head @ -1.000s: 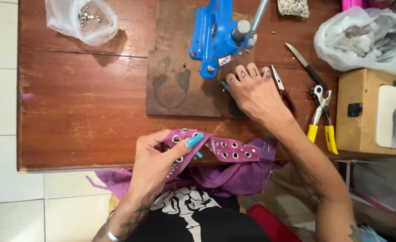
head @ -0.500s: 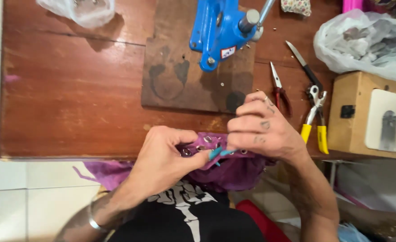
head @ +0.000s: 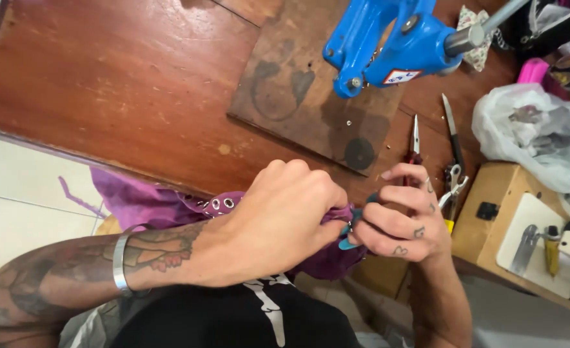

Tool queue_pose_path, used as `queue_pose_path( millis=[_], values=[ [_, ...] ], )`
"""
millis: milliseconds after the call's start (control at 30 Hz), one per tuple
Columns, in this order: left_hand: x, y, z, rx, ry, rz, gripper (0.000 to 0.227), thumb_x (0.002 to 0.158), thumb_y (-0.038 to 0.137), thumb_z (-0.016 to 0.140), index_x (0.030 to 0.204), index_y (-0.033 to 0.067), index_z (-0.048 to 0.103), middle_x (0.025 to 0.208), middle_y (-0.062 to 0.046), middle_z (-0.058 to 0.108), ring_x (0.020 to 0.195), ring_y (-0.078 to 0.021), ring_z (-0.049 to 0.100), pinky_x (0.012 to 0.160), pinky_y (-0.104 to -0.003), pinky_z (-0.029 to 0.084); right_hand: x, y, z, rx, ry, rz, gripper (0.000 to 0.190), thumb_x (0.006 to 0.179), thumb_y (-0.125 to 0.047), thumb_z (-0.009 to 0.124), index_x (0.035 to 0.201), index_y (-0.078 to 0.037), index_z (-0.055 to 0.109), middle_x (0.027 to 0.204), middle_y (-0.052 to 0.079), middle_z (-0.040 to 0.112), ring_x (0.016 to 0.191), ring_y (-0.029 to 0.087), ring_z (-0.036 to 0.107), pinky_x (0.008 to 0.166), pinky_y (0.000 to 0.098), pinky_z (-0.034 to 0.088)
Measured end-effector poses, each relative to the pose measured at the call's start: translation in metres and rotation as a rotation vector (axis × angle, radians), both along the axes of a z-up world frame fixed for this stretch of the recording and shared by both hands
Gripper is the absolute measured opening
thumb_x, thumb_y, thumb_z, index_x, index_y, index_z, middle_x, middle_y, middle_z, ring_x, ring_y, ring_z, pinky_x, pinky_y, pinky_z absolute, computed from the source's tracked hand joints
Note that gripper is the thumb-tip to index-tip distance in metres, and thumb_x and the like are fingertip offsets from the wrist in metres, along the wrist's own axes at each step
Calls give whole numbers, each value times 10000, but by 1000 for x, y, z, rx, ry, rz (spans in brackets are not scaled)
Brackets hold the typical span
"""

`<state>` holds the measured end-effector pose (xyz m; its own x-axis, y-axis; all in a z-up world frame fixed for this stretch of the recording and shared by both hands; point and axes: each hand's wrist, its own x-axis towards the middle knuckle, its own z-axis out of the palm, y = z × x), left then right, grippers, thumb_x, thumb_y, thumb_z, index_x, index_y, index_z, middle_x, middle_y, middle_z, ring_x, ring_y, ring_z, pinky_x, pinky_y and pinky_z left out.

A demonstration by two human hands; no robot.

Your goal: Setting metal grommets into a purple leather strap using a manual hand press and hand tools

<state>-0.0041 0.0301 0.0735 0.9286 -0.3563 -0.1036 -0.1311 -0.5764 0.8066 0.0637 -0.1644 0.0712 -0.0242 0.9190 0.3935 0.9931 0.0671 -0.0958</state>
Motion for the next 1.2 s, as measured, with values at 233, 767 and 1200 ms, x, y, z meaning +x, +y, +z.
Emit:
queue_pose_path(
  millis=[233, 767, 1200],
  values=[
    [-1, -3, 5, 47, 23, -23, 210, 713, 257, 591, 535, 152, 553, 532, -90, 562, 543, -367, 505, 438, -469, 377, -5, -12, -16, 73, 180, -88, 71, 815, -253, 562, 779, -193, 551, 816, 19, 408, 739, 161, 433, 762, 452, 468],
    [-8, -8, 1, 49, -22, 3, 217, 709, 309, 607, 557, 159, 570, 525, -105, 559, 515, -379, 505, 416, -474, 378, -10, -3, -13, 135, 162, -47, 112, 827, -213, 528, 752, -135, 558, 771, 12, 475, 714, 189, 432, 732, 490, 474],
    [-20, -12, -11, 34, -178, -16, 200, 764, 214, 519, 582, 142, 561, 518, -100, 570, 465, -368, 532, 385, -470, 367, -26, 4, -23, 174, 620, -161, 225, 814, -262, 502, 733, -61, 561, 786, 47, 518, 779, 219, 433, 795, 491, 519]
  ],
)
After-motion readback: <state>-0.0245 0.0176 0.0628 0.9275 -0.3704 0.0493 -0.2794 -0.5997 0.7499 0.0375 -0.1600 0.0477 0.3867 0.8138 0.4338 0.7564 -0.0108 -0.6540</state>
